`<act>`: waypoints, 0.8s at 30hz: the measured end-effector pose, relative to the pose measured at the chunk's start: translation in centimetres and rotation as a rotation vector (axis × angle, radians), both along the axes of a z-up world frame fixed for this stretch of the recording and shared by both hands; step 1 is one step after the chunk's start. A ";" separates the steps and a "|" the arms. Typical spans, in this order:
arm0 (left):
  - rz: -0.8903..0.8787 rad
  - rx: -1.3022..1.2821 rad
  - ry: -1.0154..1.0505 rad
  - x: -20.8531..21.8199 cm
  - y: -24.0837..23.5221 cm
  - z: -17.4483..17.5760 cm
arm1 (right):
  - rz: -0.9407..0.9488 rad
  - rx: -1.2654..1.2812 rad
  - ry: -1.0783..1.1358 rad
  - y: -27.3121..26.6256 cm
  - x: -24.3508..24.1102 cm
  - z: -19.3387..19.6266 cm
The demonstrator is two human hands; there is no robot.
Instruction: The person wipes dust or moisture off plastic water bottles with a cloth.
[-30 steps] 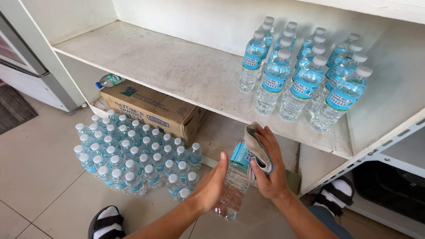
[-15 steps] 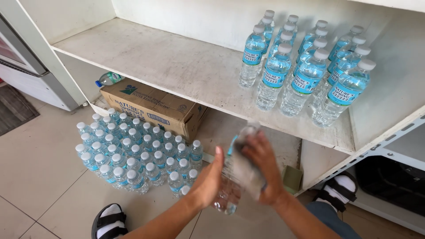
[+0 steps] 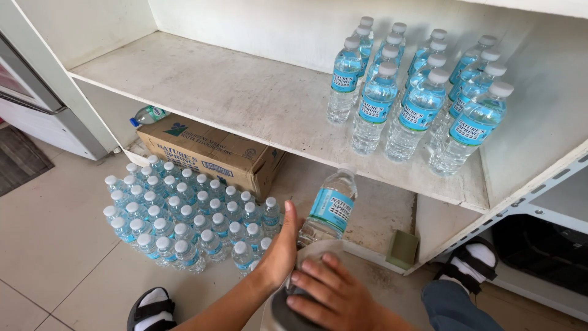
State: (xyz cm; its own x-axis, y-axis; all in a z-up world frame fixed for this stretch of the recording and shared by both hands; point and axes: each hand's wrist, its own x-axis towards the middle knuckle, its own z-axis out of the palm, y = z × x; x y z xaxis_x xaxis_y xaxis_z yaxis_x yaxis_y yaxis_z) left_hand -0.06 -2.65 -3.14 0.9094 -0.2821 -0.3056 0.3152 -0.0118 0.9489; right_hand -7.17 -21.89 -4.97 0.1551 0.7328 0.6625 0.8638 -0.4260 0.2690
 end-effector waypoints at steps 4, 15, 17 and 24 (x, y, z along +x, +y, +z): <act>-0.106 0.413 -0.203 -1.7 -0.5 3.4 | 0.082 0.134 0.174 -2.7 3.8 3.4; -0.108 0.349 -0.189 -1.6 -0.3 2.4 | -0.117 0.323 0.245 -1.1 1.3 3.8; -0.070 0.287 -0.169 -1.3 -0.2 2.4 | -0.097 0.202 0.184 -0.6 -0.4 0.6; -0.128 0.499 -0.250 -1.9 -0.4 4.5 | 0.007 0.136 0.116 -3.4 3.7 1.7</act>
